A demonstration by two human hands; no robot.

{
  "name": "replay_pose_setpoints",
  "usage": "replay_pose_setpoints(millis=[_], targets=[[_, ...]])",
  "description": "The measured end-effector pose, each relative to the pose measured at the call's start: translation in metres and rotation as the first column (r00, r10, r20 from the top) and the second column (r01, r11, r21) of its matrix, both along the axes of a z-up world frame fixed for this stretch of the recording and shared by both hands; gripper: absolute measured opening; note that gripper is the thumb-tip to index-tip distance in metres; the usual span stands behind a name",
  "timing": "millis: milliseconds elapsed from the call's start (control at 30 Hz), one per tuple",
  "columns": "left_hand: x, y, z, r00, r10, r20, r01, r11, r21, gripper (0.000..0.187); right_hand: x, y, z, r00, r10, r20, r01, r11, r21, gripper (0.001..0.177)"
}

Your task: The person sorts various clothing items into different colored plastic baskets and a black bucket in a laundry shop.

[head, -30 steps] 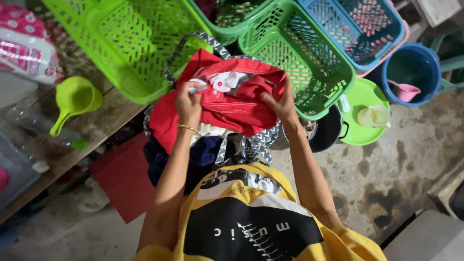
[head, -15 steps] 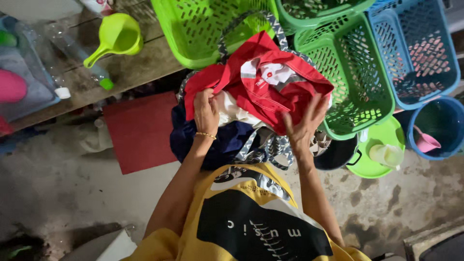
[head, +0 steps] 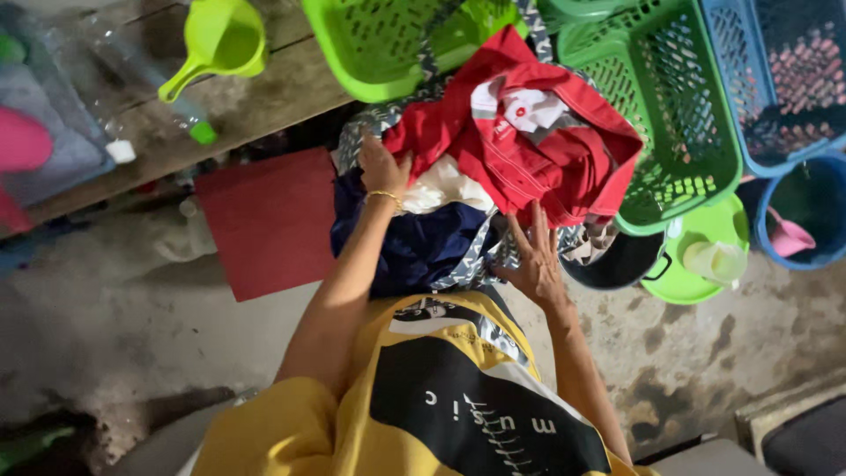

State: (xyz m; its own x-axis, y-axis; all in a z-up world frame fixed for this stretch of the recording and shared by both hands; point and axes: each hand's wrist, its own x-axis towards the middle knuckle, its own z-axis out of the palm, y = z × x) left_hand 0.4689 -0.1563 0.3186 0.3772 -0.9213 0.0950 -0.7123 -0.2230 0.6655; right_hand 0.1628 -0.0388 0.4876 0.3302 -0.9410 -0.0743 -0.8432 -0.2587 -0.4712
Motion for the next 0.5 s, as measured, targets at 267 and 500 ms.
replay_pose_setpoints(millis=[267,500], targets=[[-0.006,0.004,0.02,0.982,0.185,0.018,-0.182,0.932,0.314,0.076,0.002,0.0,-0.034,0.992,-0.007,-0.125,-0.016,0.983,-0.183,0.09],[0.031,-0.026,0.011,0.991,0.134,-0.004,-0.134,0.99,-0.048,0.071,-0.008,-0.01,-0.053,0.957,0.258,-0.136,-0.275,0.953,-0.129,0.062]])
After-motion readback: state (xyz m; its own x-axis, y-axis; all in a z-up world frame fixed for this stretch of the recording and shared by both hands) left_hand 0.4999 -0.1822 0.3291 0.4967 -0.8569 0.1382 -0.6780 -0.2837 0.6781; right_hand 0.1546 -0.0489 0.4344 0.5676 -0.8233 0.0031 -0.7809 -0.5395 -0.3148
